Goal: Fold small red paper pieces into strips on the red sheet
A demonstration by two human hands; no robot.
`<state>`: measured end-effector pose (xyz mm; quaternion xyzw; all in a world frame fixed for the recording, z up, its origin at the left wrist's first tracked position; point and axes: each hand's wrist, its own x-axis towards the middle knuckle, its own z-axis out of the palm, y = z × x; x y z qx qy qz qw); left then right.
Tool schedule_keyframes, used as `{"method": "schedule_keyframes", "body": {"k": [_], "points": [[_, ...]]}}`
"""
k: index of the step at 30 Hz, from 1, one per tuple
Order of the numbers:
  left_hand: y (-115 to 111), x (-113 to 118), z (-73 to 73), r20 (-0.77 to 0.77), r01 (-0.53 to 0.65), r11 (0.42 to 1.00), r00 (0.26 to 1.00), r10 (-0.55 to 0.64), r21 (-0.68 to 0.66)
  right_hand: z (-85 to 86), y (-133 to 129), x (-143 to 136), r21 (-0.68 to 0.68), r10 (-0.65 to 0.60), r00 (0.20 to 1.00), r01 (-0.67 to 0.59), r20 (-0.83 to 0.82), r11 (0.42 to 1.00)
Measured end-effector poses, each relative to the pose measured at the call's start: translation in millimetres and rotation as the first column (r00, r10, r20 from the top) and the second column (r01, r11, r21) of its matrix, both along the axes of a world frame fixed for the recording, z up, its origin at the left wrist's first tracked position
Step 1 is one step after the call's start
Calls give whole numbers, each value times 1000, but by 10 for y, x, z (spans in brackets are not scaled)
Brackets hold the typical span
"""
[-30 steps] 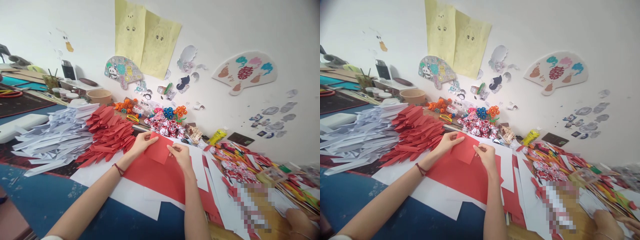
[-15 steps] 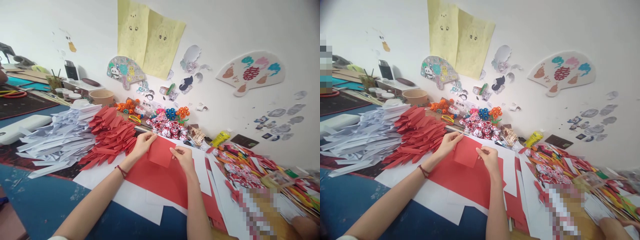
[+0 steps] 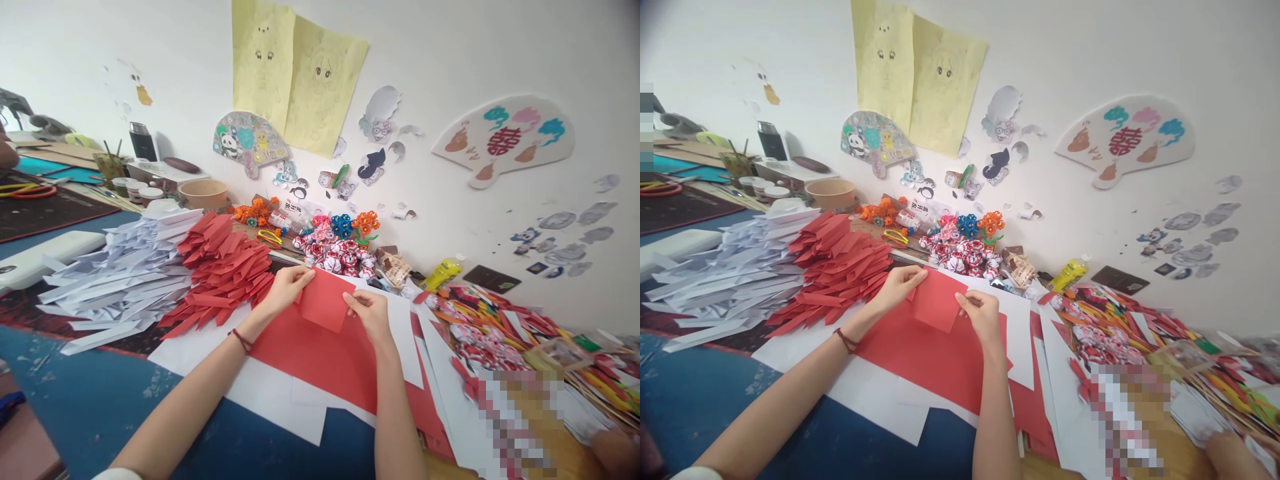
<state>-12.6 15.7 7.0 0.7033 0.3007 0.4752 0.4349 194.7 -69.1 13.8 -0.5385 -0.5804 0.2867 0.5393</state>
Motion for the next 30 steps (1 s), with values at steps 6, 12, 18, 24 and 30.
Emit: {"method": "schedule_keyframes", "body": {"k": [6,12,18,24,30], "points": [[-7,-24,-14,-45,-126,991,991,128,38,-35,20,-6,18,-13,1000,12,4,1000],[-25,-35,21,-118,-160,978,977,176,133,-14,4,-20,17,-36,999,35,26,999],[3,-63,-13,-174,-66,994,981,81,89,-42,8,16,45,-86,996,85,10,995],[12,-67,-26,-159,-182,971,966,206,156,-46,18,24,48,-82,997,82,-3,995],[1,-72,-23,-231,-59,987,968,93,149,-23,13,31,85,-123,991,127,-43,988]]}}
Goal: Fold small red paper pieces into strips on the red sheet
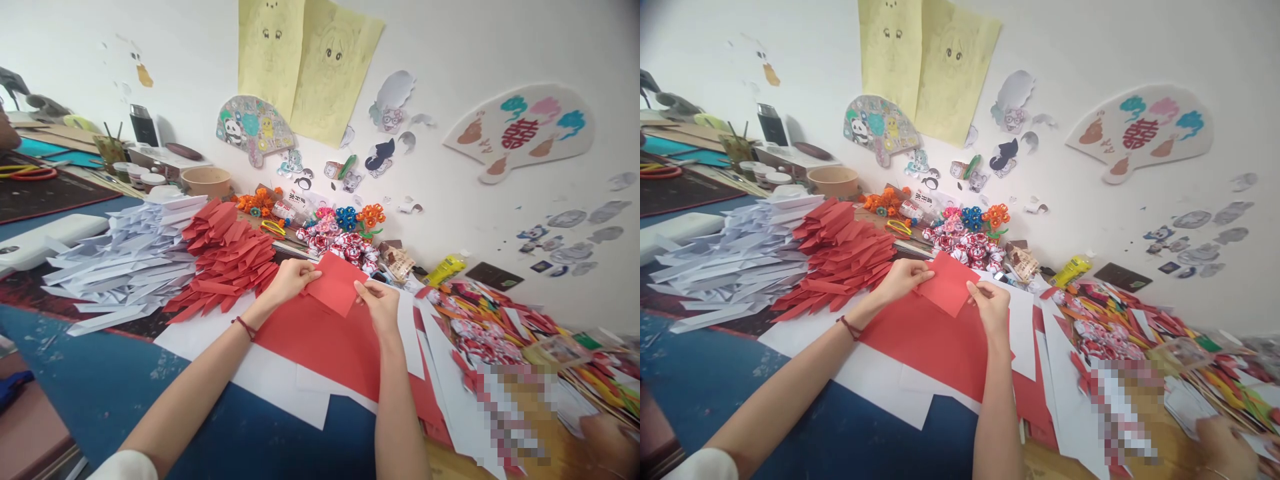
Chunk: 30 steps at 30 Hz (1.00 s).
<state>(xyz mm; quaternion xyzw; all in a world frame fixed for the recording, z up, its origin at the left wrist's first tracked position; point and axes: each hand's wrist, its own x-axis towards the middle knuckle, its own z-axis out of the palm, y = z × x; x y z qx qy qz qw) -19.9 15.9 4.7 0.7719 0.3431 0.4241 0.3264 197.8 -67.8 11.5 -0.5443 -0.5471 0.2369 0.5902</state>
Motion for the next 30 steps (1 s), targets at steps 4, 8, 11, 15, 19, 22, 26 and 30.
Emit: {"method": "schedule_keyframes", "body": {"k": [4,8,11,15,19,22,26,30], "points": [[-11,-7,21,5,-86,995,996,86,42,-5,-2,9,22,-5,1000,6,-19,1000],[-34,-19,40,-40,31,999,999,-30,14,-6,-5,20,60,-59,996,63,-68,996],[-71,-9,54,18,47,996,999,-46,-76,-7,0,25,58,-61,996,64,-59,996],[-99,6,63,104,116,984,989,-103,-137,-22,20,39,64,-117,990,122,-85,990],[-80,-3,40,113,145,979,985,-129,-146,-42,38,58,61,-155,980,163,-122,985],[-52,-15,21,50,84,993,996,-80,-85,-45,42,61,55,-151,980,159,-126,986],[-16,-3,4,-58,-56,998,997,58,42,-29,41,39,35,-109,988,113,-107,993],[12,37,-14,76,-92,996,993,92,-1,-18,34,-27,1,-35,997,35,-76,999]]}}
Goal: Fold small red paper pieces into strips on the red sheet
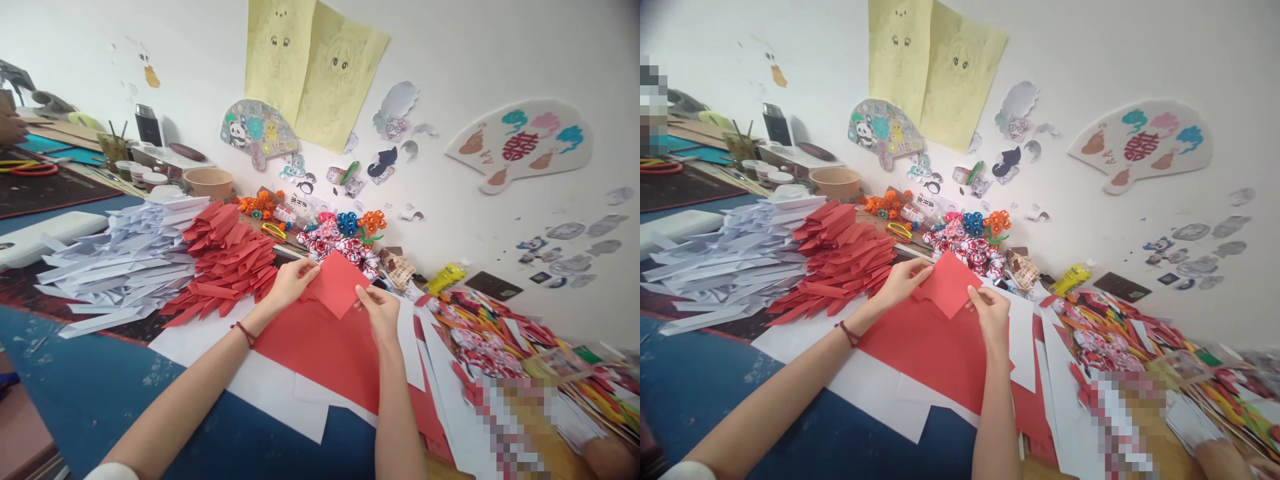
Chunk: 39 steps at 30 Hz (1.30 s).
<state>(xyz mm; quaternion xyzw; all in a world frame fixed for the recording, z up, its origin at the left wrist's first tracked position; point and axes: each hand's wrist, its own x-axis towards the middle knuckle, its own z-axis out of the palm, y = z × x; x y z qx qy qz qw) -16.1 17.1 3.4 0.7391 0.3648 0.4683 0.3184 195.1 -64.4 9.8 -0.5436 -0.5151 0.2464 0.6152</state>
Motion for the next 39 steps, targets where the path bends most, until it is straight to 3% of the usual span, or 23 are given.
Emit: {"method": "schedule_keyframes", "body": {"k": [4,9,13,18,23,26,32,39], "points": [[25,3,-5,126,24,998,992,-17,-50,24,-35,-46,-79,120,992,-118,26,990],[29,-43,26,72,7,995,997,0,-99,79,-77,-24,-225,298,955,-291,-4,930],[-37,-51,69,-52,171,975,982,-180,-139,87,-72,-56,-176,243,970,-240,-2,955],[-169,-24,114,-208,354,931,907,-365,-91,56,-75,-159,-251,287,955,-262,72,932],[-224,20,89,-202,287,958,938,-281,-1,40,-65,-195,-199,226,962,-194,152,961],[-235,57,56,-182,305,952,937,-300,1,32,-55,-190,-210,226,955,-186,190,960],[-266,104,34,-208,329,944,922,-326,-23,7,-44,-216,-199,313,914,-267,259,943],[-262,133,45,-298,229,973,928,-223,-17,14,-44,-256,-50,192,873,-190,449,981]]}}
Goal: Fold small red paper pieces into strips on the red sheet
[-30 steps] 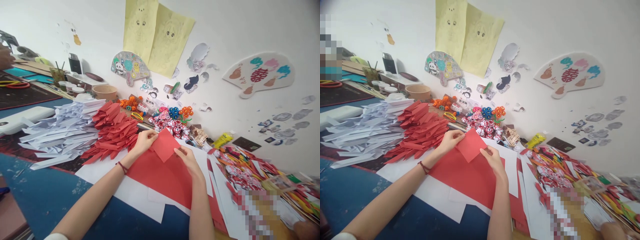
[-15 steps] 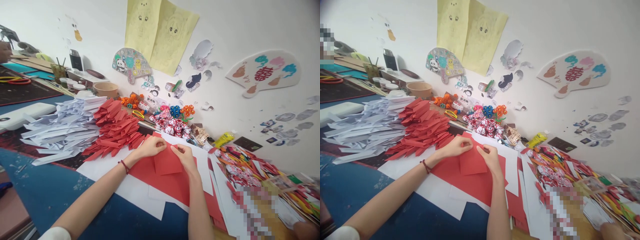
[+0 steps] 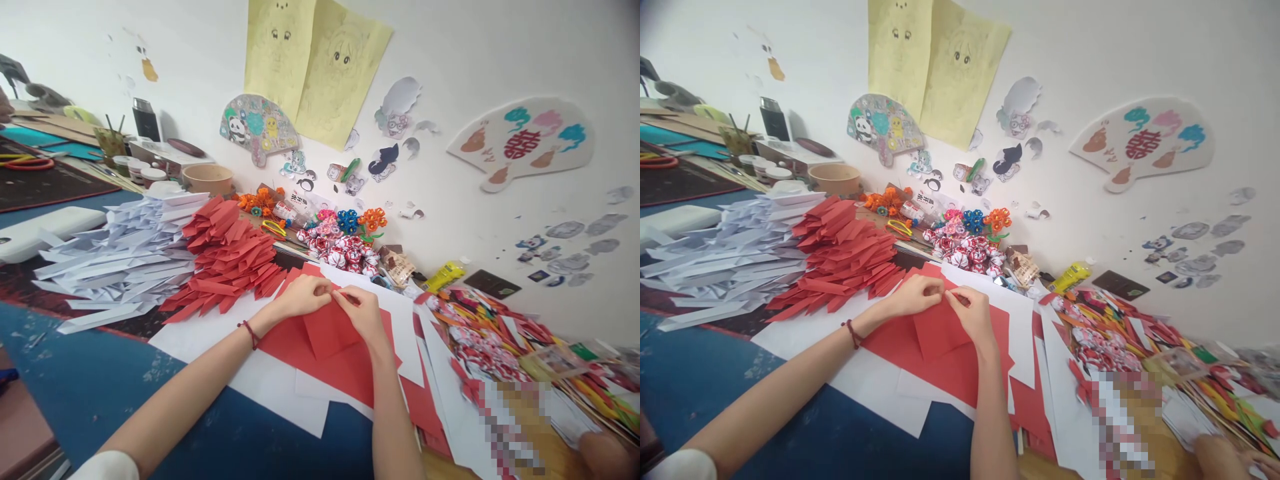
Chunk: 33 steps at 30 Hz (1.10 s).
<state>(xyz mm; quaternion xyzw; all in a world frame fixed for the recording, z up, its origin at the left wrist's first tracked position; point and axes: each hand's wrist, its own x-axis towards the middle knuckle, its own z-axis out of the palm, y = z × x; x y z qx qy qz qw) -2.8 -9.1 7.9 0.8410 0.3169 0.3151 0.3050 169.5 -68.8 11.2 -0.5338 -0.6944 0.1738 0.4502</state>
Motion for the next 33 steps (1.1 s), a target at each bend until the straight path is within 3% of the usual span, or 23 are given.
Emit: {"method": "schedule_keyframes", "body": {"k": [10,18,23,28,31,33], "points": [[85,-105,72,-48,-117,993,992,118,16,34,2,255,55,-157,982,164,-107,985],[146,-134,41,-66,-185,982,980,188,44,-24,36,268,48,-208,968,216,-140,975],[165,-193,61,-60,-308,947,948,314,92,-32,53,372,71,-328,891,367,-314,927],[156,-110,14,117,-225,974,967,225,-13,-73,101,286,7,-259,897,280,-358,960],[164,-58,-33,138,-132,990,981,138,-55,-92,114,209,-31,-201,898,206,-390,978],[170,-56,-38,130,-142,989,981,147,-46,-96,109,187,-71,-152,913,135,-378,988]]}}
